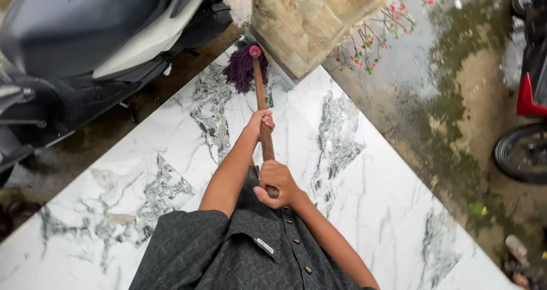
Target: Mopping a marble-tiled floor in an entryway area.
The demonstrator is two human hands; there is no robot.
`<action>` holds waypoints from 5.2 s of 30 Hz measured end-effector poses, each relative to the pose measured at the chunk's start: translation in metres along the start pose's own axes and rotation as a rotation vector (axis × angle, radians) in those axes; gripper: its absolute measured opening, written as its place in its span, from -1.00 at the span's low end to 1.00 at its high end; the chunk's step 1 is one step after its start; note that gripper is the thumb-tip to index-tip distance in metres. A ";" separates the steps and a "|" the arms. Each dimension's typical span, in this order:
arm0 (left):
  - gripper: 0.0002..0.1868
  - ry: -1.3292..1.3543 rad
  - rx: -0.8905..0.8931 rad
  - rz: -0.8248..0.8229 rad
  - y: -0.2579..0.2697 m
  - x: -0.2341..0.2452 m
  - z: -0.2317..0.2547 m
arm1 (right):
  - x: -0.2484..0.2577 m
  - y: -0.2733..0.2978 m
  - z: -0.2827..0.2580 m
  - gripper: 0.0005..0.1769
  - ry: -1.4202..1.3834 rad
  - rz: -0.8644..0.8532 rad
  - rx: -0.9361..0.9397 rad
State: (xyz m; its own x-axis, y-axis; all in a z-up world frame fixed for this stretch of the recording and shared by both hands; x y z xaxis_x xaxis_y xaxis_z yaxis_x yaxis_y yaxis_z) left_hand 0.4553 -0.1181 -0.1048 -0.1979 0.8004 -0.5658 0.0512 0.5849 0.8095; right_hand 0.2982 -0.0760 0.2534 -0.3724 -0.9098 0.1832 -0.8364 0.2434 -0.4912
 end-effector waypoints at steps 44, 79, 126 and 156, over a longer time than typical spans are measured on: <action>-0.68 -0.579 0.504 0.203 0.144 0.173 -0.040 | -0.285 0.041 -0.118 -0.72 0.475 0.430 -0.213; -0.58 -0.690 0.352 0.336 0.257 0.332 0.007 | -0.465 0.116 -0.173 -0.75 0.387 0.665 -0.234; -0.54 -0.421 0.227 0.231 0.490 0.618 0.279 | -0.844 0.042 -0.223 -0.72 0.164 0.354 -0.182; -0.52 -1.012 0.646 0.344 0.606 0.792 -0.111 | -0.926 0.303 -0.450 -0.74 0.608 0.973 -0.396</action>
State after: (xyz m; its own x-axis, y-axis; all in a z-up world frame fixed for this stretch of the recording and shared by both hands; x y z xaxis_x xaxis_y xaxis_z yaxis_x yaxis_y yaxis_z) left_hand 0.2210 0.8559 -0.0453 0.7478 0.4981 -0.4390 0.4788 0.0535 0.8763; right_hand 0.2086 0.9915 0.3182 -0.9525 -0.0092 0.3043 -0.1273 0.9199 -0.3709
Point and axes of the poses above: each hand's wrist, its own y-axis away from the middle knuckle, its own x-axis out of the back of the hand, z = x × y, the point moved 3 cm from there along -y, towards the middle knuckle, and after that the axes turned 10 degrees about z, right-handed, at the moved point
